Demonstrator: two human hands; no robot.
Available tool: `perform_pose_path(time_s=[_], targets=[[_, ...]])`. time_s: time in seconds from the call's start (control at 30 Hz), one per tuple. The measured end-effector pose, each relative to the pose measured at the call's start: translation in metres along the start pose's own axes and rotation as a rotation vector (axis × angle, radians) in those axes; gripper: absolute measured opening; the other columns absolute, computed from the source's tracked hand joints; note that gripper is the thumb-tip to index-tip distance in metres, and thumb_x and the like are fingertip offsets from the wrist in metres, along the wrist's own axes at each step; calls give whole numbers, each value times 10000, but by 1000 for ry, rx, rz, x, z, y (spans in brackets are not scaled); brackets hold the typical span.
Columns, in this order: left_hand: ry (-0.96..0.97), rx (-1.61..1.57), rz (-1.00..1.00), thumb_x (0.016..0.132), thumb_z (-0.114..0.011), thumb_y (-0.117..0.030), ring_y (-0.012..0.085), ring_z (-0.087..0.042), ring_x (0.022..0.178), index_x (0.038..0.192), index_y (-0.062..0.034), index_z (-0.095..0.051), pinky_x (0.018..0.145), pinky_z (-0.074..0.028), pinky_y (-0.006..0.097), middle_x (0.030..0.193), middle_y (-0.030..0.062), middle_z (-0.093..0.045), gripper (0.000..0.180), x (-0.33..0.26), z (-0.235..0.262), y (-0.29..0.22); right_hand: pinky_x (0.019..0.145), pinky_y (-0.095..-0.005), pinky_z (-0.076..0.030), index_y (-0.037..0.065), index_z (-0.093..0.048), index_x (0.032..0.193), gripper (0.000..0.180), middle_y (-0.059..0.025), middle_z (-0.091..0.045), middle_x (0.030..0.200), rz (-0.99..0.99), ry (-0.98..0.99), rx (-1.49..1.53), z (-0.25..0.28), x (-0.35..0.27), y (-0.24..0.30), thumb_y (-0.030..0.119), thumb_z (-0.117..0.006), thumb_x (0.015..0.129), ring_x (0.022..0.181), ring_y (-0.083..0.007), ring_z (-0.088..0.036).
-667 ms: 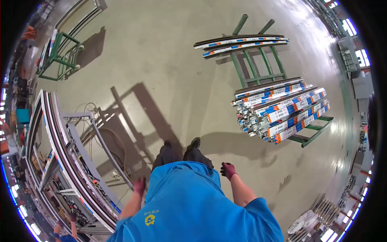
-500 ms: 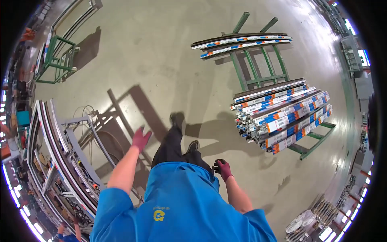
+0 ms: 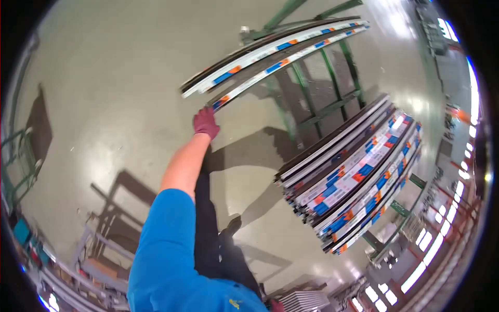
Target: Assembling and securing components of metal window or door frames using power and manual tools.
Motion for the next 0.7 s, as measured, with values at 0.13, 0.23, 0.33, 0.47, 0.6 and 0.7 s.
perform_pose_path(time_s=[0.13, 0.23, 0.33, 0.47, 0.6, 0.7], targets=[[15, -137, 35, 867, -775, -321, 343, -605, 1261, 1433, -145, -509, 1067, -483, 496, 1390, 139, -592, 650, 88, -34, 0, 908, -454, -556, 52, -709, 1291, 436, -208, -749, 1106, -382, 233, 135, 13, -5, 83, 395, -594, 1047, 998, -335, -706], [20, -158, 83, 897, -739, -262, 359, -677, 1161, 1340, -163, -587, 985, -539, 490, 1227, 140, -699, 479, 108, -59, 9, 994, -518, -514, 113, -720, 1340, 524, -256, -729, 1146, -614, 422, 238, 7, -13, 121, 513, -589, 1028, 1074, -432, -671], [252, -272, -260, 887, -755, -281, 421, -685, 1103, 1163, -62, -679, 905, -551, 485, 1124, 194, -743, 361, 63, -31, -47, 1021, -494, -508, 143, -606, 1496, 482, -214, -735, 1222, -763, 385, 632, 65, 42, 172, 361, -545, 1070, 1151, -403, -653], [1164, -891, -436, 900, -813, -300, 175, -678, 1045, 1303, 33, -677, 951, -535, 354, 1154, 108, -747, 540, -73, -7, -77, 808, -329, -606, -42, -671, 1289, 361, -148, -766, 1108, -580, 48, 983, 125, 160, 185, 246, -603, 1083, 930, -213, -748], [1341, -1460, -265, 951, -799, -281, 134, -645, 1127, 1401, 14, -641, 1009, -503, 333, 1267, 31, -710, 561, -208, 90, -97, 845, -343, -598, -3, -606, 1384, 375, -145, -747, 1177, -178, -99, 1010, 276, 275, 270, 231, -585, 1092, 983, -208, -741], [937, -880, -413, 855, -813, -326, 180, -689, 979, 1352, 29, -646, 899, -546, 401, 1085, 124, -752, 633, -218, 129, -75, 872, -339, -574, -11, -614, 1385, 427, -141, -750, 1141, 8, -208, 871, 360, 323, 318, 248, -655, 1049, 968, -204, -725]])
Point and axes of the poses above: each hand's wrist, its own x-axis towards the middle knuckle, its own z-axis out of the back of the hand, y = z × x, the point moved 7 cm from there along x, towards the middle knuckle
